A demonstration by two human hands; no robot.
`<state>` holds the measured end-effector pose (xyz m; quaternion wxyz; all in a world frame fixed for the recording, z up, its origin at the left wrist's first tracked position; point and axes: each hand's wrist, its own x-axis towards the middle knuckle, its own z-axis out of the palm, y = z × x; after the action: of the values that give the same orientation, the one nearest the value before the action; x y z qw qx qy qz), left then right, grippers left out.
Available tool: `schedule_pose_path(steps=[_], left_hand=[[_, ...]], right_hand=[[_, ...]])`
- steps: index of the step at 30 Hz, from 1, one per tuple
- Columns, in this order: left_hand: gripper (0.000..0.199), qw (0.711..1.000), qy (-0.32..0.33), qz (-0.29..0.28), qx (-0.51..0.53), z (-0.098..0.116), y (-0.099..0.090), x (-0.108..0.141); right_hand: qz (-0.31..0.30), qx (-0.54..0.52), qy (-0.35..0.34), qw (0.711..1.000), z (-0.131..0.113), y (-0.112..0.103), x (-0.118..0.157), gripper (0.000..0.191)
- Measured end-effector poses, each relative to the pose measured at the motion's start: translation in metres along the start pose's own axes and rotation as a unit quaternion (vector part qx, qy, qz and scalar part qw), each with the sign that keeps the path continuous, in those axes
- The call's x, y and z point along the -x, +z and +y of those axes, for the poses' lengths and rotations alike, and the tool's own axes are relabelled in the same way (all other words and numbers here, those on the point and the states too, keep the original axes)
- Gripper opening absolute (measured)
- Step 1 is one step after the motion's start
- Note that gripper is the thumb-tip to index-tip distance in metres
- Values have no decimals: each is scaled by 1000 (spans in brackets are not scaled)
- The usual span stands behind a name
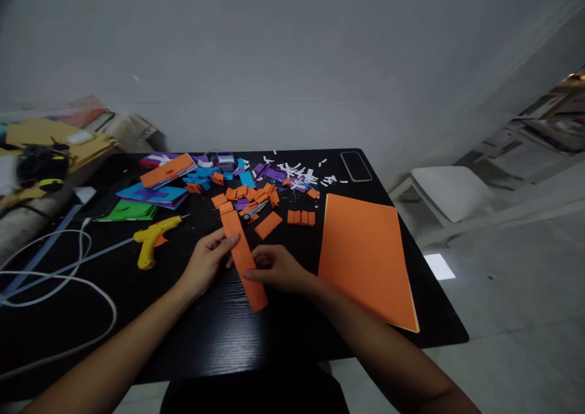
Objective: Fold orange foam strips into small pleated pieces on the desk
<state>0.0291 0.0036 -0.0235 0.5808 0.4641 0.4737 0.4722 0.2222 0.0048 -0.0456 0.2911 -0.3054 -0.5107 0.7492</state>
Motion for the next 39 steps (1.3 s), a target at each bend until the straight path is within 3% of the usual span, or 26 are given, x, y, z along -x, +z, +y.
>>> schedule_pose_path(steps=[4,7,10,14,20,27,31,35,39], left_hand=[[33,988,-62,43,136,5,-7,-6],[34,980,-81,60,170,8,-10,-8],[36,980,-100,37,169,10,-8,-6],[36,980,-129,-34,146,12,-2,1],[42,986,-116,-116,38,5,-1,5],[44,986,-78,-135,-66,-1,1,4],[33,989,-12,-95,-117,-5,4,5],[30,973,56,-17,-222,-10,4,6],[39,962,79,1,-262,-14,2,8]], right_hand=[[-32,38,-22,999,-2,0,4,34],[-1,138,-128,982,-2,-3,3,21],[40,212,-217,952,-2,-6,3,7],[98,256,-250,929,-3,-8,2,9],[208,251,-213,921,2,-11,-1,15],[200,203,-136,949,5,-8,0,25],[151,177,-112,966,-3,-3,1,30],[92,68,-80,990,-11,-2,2,42],[105,55,-59,991,-9,-1,2,52]])
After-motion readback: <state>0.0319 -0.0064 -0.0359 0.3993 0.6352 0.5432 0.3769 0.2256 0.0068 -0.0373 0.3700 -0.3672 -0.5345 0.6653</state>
